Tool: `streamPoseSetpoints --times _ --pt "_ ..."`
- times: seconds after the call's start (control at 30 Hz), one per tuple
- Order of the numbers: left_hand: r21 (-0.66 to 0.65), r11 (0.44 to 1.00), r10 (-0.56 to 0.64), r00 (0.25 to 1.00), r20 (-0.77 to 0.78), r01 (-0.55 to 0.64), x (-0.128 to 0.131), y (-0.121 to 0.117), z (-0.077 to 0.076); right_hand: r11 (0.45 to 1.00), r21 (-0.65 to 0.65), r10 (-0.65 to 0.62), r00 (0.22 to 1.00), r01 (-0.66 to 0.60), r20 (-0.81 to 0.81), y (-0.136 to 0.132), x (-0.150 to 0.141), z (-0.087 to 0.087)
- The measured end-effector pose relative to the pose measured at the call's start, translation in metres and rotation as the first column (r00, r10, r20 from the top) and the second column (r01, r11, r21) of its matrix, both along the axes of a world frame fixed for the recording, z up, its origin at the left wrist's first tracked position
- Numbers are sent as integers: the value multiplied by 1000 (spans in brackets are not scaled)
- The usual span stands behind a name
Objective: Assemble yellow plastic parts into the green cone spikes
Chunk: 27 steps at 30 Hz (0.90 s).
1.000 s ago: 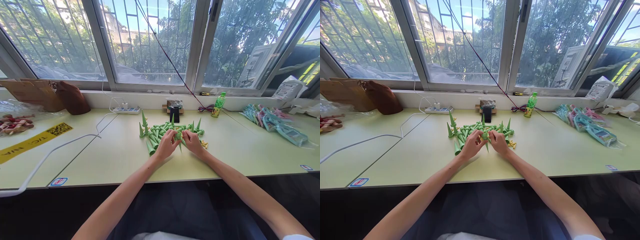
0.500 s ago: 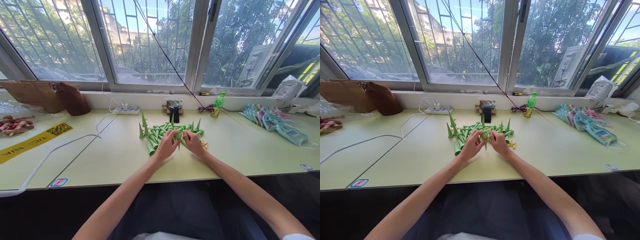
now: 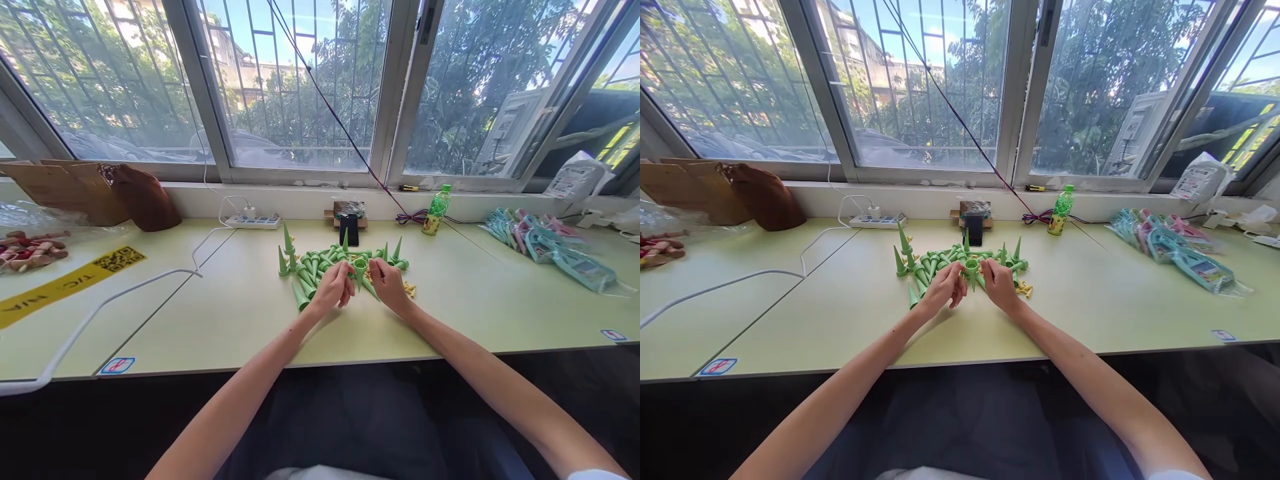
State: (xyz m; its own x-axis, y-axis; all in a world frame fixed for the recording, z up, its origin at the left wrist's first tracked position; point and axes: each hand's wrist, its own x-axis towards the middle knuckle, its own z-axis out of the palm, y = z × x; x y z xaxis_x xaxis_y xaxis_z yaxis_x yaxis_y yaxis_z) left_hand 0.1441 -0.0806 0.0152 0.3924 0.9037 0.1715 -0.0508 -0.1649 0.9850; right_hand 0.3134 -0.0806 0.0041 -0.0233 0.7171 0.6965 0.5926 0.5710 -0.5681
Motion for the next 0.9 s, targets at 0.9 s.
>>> streamPoseSetpoints --times 0.9 --pt "0 999 -44 995 94 45 -4 0 -1 984 33 173 983 -175 65 3 -1 -4"
